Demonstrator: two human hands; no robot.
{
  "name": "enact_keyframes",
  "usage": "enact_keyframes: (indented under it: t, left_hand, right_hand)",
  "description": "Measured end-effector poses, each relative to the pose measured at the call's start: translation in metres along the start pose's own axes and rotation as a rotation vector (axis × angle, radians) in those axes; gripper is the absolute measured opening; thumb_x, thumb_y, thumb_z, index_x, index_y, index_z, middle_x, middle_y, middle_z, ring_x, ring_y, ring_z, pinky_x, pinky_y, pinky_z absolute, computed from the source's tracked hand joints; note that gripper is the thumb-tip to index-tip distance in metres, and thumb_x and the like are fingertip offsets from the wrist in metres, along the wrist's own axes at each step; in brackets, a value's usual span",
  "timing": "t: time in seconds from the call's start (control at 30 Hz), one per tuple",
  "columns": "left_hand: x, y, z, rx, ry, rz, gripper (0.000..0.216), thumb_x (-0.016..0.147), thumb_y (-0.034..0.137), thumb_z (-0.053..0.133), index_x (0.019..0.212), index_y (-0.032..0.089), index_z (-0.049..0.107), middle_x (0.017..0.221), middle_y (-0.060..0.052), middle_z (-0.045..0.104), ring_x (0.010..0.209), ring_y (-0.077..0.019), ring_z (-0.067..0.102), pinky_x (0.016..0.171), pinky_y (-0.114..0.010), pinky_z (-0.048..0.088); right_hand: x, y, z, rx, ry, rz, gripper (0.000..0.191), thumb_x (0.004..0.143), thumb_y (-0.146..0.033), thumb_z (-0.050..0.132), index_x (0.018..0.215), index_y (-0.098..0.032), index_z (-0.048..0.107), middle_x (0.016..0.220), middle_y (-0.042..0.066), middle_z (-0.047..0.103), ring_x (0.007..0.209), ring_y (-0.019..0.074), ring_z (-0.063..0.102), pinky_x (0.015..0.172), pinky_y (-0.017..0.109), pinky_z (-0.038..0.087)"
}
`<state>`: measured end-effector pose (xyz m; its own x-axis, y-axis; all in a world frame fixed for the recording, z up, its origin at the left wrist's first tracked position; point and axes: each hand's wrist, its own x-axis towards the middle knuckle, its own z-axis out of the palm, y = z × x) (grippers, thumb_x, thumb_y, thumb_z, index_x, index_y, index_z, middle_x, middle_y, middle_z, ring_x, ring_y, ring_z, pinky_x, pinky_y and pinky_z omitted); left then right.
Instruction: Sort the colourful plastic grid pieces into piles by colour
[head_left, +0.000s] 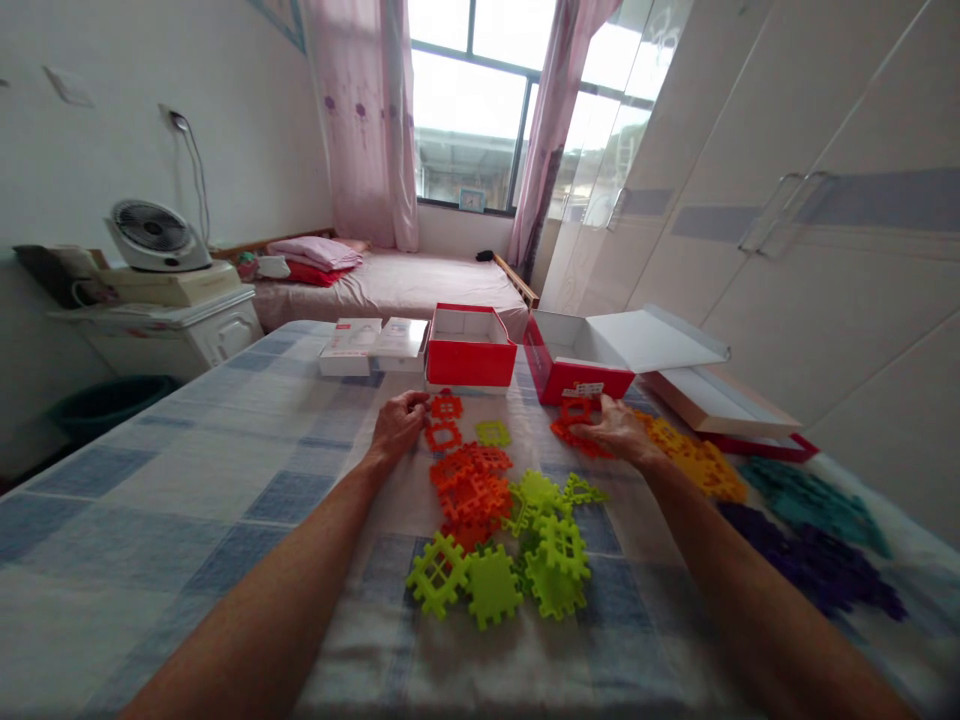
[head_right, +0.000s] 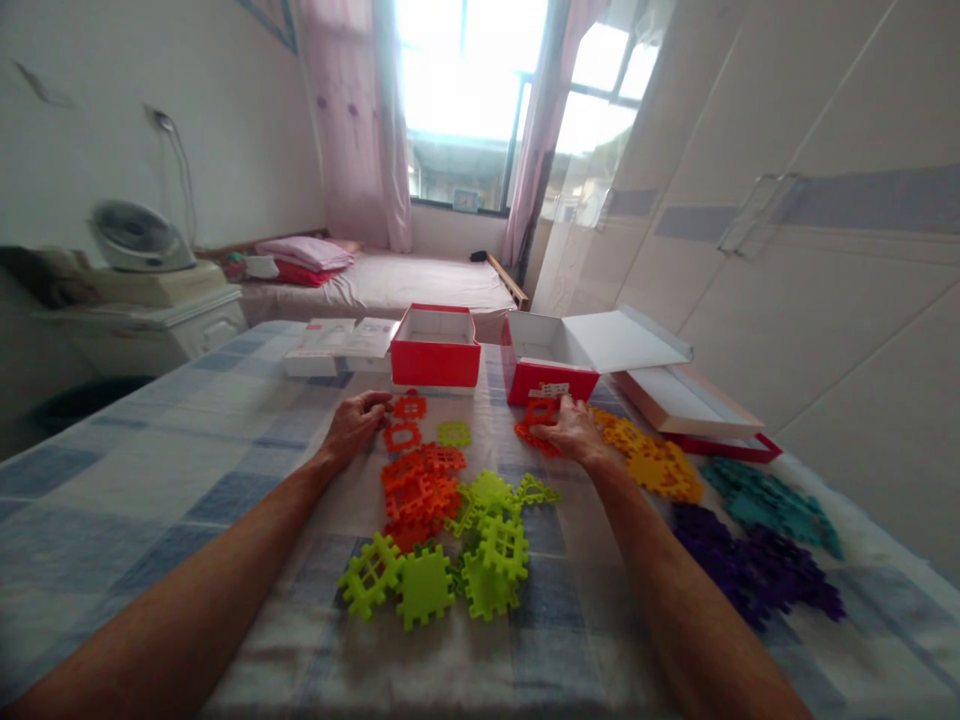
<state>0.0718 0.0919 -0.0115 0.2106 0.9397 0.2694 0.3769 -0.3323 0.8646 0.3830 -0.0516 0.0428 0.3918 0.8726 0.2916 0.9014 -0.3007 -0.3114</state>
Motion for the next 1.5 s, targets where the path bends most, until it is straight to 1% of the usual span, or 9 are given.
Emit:
enact_keyframes:
  t: [0.1,0.17,0.33,0.5,0.8,1.03,1.2,1.33,1.5]
  left_hand:
    - [-0.001,0.000,0.000,0.020,0.003,-0.006,0.037,0.073,0.022,0.044,0.102,0.014,0.066,0.085,-0.006,0.073,0.059,-0.0130,0.065,0.060,-0.023,0.050]
    - [-0.001,0.001,0.000,0.033,0.004,-0.009,0.037,0.073,0.022,0.044,0.102,0.014,0.066,0.085,-0.006,0.073,0.060,-0.0130,0.065,0.061,-0.023,0.051]
    - [-0.001,0.001,0.001,0.066,-0.002,0.000,0.034,0.074,0.023,0.046,0.099,0.015,0.068,0.085,-0.006,0.073,0.066,-0.0149,0.067,0.064,-0.024,0.051]
    - [-0.001,0.002,0.002,0.092,-0.001,0.005,0.032,0.075,0.021,0.045,0.097,0.017,0.069,0.085,-0.005,0.073,0.072,-0.0155,0.068,0.068,-0.024,0.052]
    - [-0.003,0.006,0.000,0.125,-0.009,0.014,0.032,0.077,0.023,0.047,0.098,0.016,0.069,0.087,-0.006,0.074,0.078,-0.0162,0.068,0.071,-0.024,0.051]
    - [-0.005,0.012,-0.003,0.145,-0.012,0.024,0.032,0.077,0.025,0.049,0.099,0.014,0.069,0.090,-0.009,0.073,0.080,-0.0180,0.067,0.075,-0.026,0.051]
    - [-0.005,0.010,-0.003,0.141,-0.007,0.012,0.032,0.077,0.024,0.048,0.100,0.016,0.069,0.088,-0.006,0.074,0.077,-0.0163,0.068,0.073,-0.024,0.051]
    - [-0.004,0.008,-0.002,0.129,-0.005,0.008,0.033,0.076,0.023,0.048,0.101,0.015,0.068,0.088,-0.007,0.074,0.077,-0.0162,0.068,0.074,-0.025,0.051]
    - [-0.003,0.005,-0.001,0.110,-0.010,0.015,0.034,0.076,0.025,0.048,0.102,0.014,0.068,0.091,-0.009,0.073,0.079,-0.0175,0.068,0.073,-0.026,0.052]
  right_hand:
    - [-0.010,-0.030,-0.006,0.015,-0.015,-0.054,0.049,0.077,-0.041,0.060,0.115,-0.011,0.056,0.117,0.018,0.056,0.112,0.0293,0.051,0.095,0.040,0.038]
    - [-0.024,-0.058,-0.011,0.106,-0.173,-0.190,0.049,0.081,-0.045,0.055,0.118,-0.014,0.056,0.118,0.015,0.057,0.110,0.0252,0.052,0.095,0.037,0.039]
    - [-0.063,-0.110,-0.010,0.160,-0.587,-0.464,0.091,0.062,-0.066,0.067,0.139,-0.026,0.039,0.135,0.012,0.045,0.119,0.0306,0.045,0.097,0.044,0.037]
    - [-0.071,-0.127,0.013,0.060,-0.550,-0.545,0.100,0.056,-0.062,0.072,0.141,-0.026,0.034,0.133,0.013,0.042,0.119,0.0329,0.041,0.096,0.045,0.036]
    - [-0.080,-0.151,0.031,0.036,-0.354,-0.575,0.056,0.069,-0.027,0.063,0.124,-0.023,0.051,0.116,0.010,0.050,0.108,0.0248,0.045,0.088,0.035,0.040]
    - [-0.078,-0.155,0.036,0.190,-0.353,-0.610,0.047,0.066,-0.024,0.066,0.112,-0.015,0.059,0.111,0.011,0.053,0.107,0.0236,0.046,0.094,0.036,0.039]
    - [-0.068,-0.145,0.025,0.445,-0.326,-0.486,0.044,0.067,-0.024,0.067,0.110,-0.016,0.061,0.104,0.007,0.056,0.095,0.0175,0.053,0.086,0.030,0.044]
    - [-0.051,-0.116,0.000,0.548,-0.287,-0.364,0.043,0.072,-0.034,0.064,0.111,-0.017,0.061,0.107,0.006,0.058,0.092,0.0157,0.057,0.082,0.028,0.046]
    - [-0.022,-0.056,-0.015,0.238,-0.137,-0.201,0.042,0.074,-0.035,0.061,0.110,-0.013,0.062,0.105,0.010,0.061,0.094,0.0196,0.058,0.085,0.031,0.044]
